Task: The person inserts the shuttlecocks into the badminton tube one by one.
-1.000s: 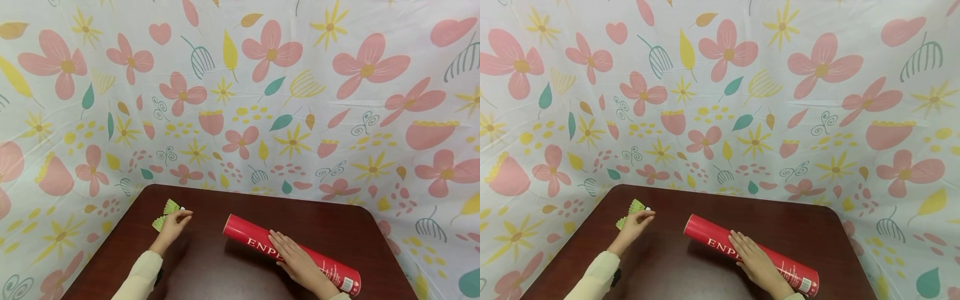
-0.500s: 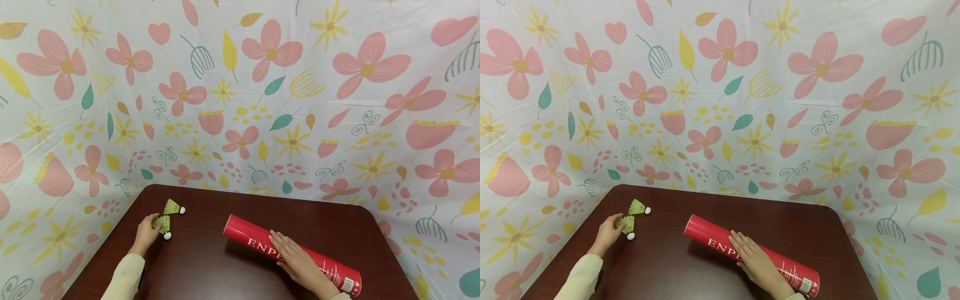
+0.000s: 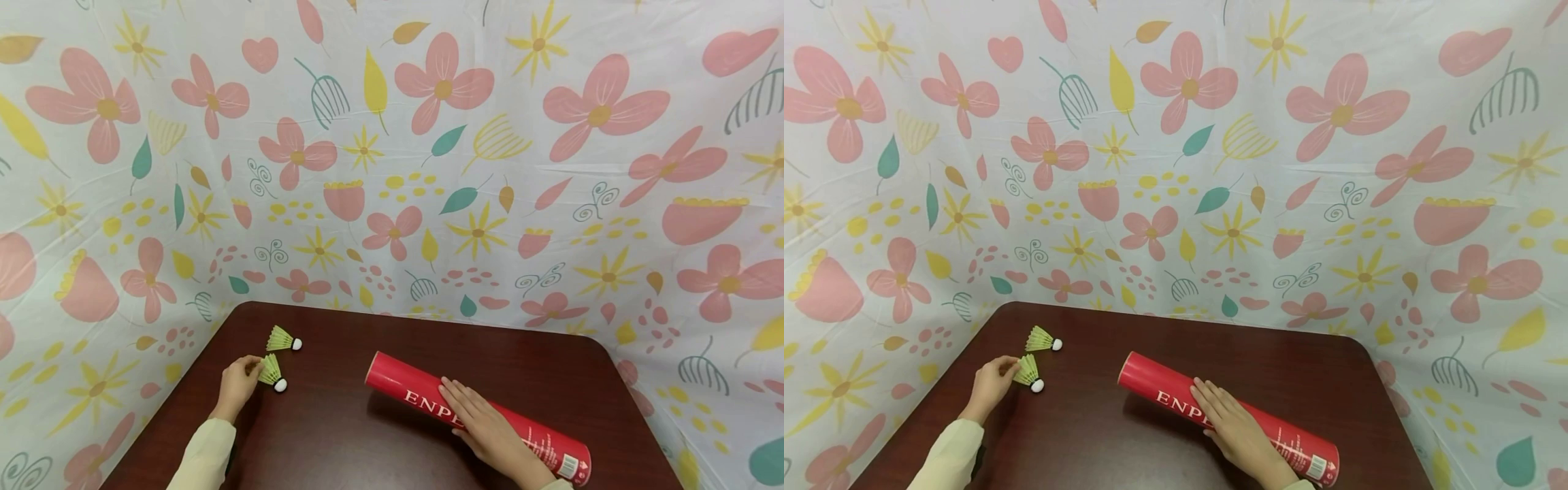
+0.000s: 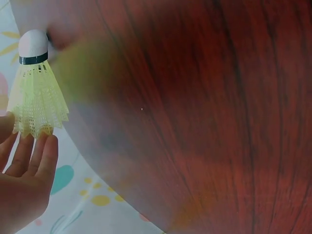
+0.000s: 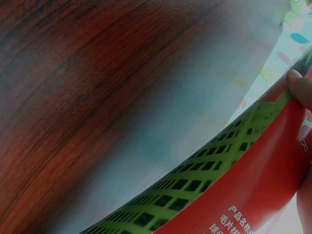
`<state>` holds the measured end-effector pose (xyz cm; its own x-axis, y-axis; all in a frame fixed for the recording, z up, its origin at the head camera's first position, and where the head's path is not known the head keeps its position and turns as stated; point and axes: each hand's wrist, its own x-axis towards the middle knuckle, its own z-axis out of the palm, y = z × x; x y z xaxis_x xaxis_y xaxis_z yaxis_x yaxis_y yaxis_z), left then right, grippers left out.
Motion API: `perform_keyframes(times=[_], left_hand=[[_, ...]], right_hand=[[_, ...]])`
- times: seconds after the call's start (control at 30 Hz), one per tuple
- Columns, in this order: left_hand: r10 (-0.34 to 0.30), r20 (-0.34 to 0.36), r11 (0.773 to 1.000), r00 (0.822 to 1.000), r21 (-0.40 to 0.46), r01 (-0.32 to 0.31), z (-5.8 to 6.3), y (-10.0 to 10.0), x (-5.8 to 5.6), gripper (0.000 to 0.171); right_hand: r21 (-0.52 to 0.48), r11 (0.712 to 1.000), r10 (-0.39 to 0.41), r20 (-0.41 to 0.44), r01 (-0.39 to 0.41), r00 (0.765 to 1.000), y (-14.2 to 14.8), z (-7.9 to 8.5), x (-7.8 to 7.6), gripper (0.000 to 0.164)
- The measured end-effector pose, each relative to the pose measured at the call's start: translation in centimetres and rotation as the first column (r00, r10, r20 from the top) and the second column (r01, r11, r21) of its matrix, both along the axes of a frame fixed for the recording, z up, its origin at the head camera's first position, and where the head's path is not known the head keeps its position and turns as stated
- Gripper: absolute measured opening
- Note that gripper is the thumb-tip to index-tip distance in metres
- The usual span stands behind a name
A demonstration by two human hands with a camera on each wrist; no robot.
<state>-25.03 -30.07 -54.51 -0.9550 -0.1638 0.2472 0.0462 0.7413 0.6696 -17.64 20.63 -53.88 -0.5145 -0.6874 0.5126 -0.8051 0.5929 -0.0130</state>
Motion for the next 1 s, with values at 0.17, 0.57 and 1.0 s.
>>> perform_keyframes(times=[0.17,0.57,1.0], left_hand=[[0.008,-0.059,1.0,0.998,0.0,-0.008,0.2,0.2,0.2,0.013],[-0.019,-0.17,0.999,0.985,0.036,0.026,0.9,2.3,0.2,0.012],[-0.026,-0.29,0.99,0.957,0.125,0.065,1.6,6.4,0.4,0.007]], right_hand=[[0.008,1.0,-0.005,0.017,0.004,1.0,0.0,-0.1,0.1,0.063],[0.007,1.0,0.005,0.006,-0.005,1.0,-0.1,0.1,-0.1,0.073],[0.001,1.0,0.003,0.0,-0.003,1.0,-0.1,0.0,-0.1,0.077]])
